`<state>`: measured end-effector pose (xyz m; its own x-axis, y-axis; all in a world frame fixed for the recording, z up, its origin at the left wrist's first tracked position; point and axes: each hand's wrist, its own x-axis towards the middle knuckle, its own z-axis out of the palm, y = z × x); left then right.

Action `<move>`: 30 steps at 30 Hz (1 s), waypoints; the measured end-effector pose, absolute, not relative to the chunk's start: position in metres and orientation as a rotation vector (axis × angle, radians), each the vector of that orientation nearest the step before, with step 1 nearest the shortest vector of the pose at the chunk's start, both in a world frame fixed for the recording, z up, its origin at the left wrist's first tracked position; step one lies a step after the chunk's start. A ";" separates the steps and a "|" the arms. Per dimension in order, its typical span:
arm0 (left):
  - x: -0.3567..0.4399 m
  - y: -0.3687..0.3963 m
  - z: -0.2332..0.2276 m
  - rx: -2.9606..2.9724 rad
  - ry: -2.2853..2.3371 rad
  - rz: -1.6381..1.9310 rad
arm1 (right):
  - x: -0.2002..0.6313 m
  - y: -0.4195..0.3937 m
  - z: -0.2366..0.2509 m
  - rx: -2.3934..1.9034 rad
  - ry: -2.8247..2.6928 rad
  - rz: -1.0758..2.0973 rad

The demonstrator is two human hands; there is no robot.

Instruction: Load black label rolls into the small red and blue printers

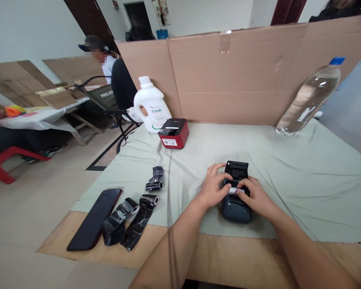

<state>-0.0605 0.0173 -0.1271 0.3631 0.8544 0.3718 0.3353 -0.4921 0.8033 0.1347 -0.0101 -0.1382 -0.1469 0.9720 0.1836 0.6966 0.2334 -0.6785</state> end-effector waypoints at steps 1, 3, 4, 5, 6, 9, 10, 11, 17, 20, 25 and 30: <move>-0.060 0.015 -0.126 2.042 1.005 1.013 | 0.135 -0.010 -0.138 -1.523 -1.914 0.594; -0.058 0.013 -0.125 2.076 0.994 0.901 | 0.134 -0.011 -0.136 -1.525 -1.925 0.585; -0.058 0.012 -0.126 2.079 1.000 0.868 | 0.135 -0.011 -0.135 -1.527 -1.941 0.578; -0.057 0.012 -0.127 2.082 1.010 0.849 | 0.135 -0.012 -0.134 -1.533 -1.964 0.569; -0.057 0.013 -0.128 2.091 1.017 0.838 | 0.136 -0.012 -0.132 -1.542 -1.990 0.556; -0.056 0.016 -0.133 2.110 1.012 0.824 | 0.138 -0.013 -0.128 -1.572 -2.087 0.517; -0.056 0.017 -0.135 2.107 1.002 0.823 | 0.139 -0.014 -0.126 -1.578 -2.116 0.504; -0.055 0.018 -0.137 2.100 0.992 0.822 | 0.140 -0.014 -0.125 -1.581 -2.140 0.496; -0.055 0.019 -0.141 2.112 1.026 0.674 | 0.141 -0.013 -0.120 -1.607 -2.143 0.623; -0.056 0.018 -0.137 2.138 1.065 0.609 | 0.140 -0.012 -0.120 -1.608 -2.082 0.652; -0.056 0.018 -0.133 2.203 1.023 0.672 | 0.144 -0.013 -0.119 -1.547 -2.152 0.655; -0.058 0.020 -0.135 2.180 0.968 0.707 | 0.148 -0.009 -0.126 -1.532 -2.196 0.635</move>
